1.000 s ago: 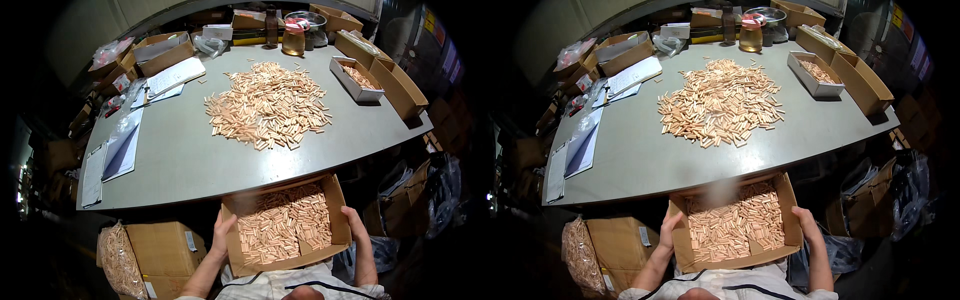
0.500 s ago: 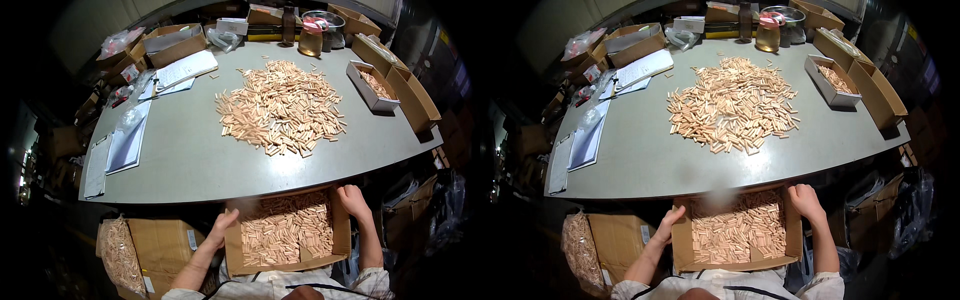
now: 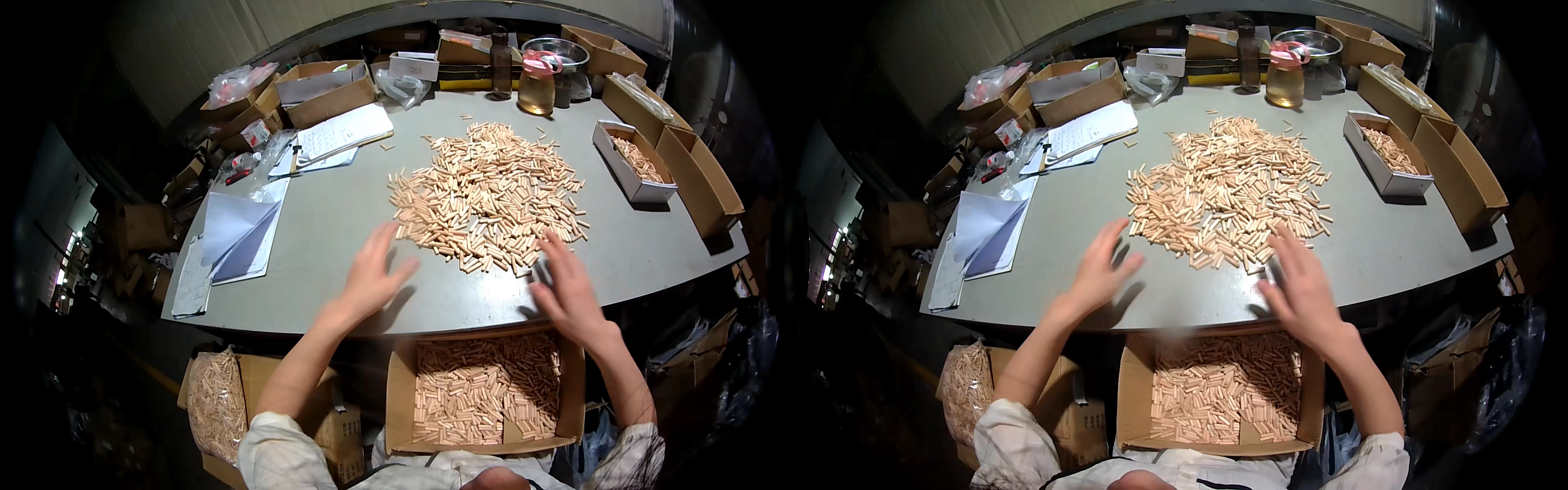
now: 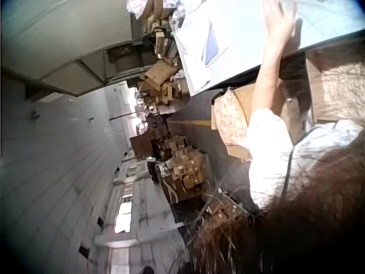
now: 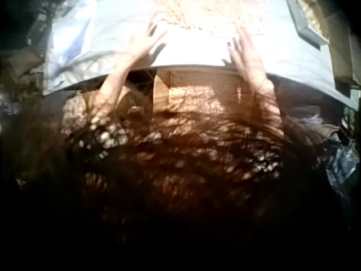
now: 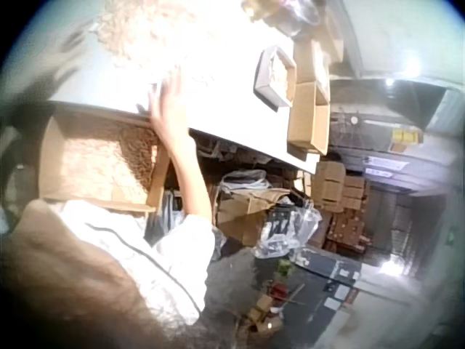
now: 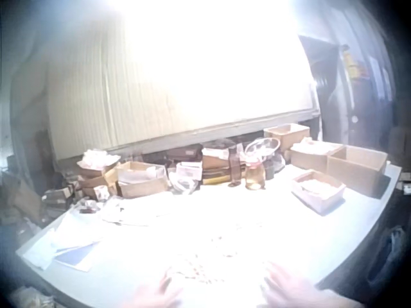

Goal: The person sorts small, light-colored cylindrical objects on a table, picking them up by hand and placing them into a cardboard box. The person repeatedly gathers the items from a pile on the table and transfers them into the box.

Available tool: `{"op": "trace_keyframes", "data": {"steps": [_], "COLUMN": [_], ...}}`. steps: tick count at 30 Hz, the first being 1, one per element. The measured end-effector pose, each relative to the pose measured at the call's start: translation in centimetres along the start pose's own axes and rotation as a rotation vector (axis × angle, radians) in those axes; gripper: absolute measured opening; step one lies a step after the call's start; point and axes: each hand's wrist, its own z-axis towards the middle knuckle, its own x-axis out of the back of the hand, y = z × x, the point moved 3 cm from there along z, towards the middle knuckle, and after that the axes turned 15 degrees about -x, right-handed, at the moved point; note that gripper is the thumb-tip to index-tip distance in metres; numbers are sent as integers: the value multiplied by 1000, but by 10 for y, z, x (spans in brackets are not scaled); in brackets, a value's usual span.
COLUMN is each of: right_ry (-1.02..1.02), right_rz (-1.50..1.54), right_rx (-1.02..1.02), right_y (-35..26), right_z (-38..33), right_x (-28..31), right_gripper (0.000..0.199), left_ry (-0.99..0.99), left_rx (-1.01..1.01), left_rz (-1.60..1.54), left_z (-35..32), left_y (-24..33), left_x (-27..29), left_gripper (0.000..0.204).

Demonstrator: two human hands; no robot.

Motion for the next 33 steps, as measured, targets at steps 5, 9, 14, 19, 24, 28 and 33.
{"op": "trace_keyframes", "data": {"steps": [5, 9, 14, 19, 24, 28, 33], "right_ry": [-188, -151, -222, -240, -327, -277, -341], "right_rz": [-310, -306, -374, -394, -379, -424, -373], "right_rx": [114, 141, 189, 193, 278, 182, 124], "right_y": [-15, -10, -30, -49, -60, -52, -40], "right_z": [37, 46, 6, -19, -24, -13, -16], "right_x": [-73, -78, -62, -58, -65, -55, -43], "right_gripper": [92, 92, 91, 97, 99, 101, 106], "left_ry": [-244, -342, -334, -361, -348, -359, -378], "left_rx": [-200, -344, -334, -304, -256, -241, -255], "left_rz": [415, 357, 288, 313, 354, 375, 382], "left_z": [35, 29, -13, -41, -45, -41, -39], "left_y": [15, 33, 55, 73, 75, 76, 76], "left_x": [-56, -69, -56, -46, -55, -55, -57], "left_gripper": [84, 79, 79, 89, 99, 102, 105]}}
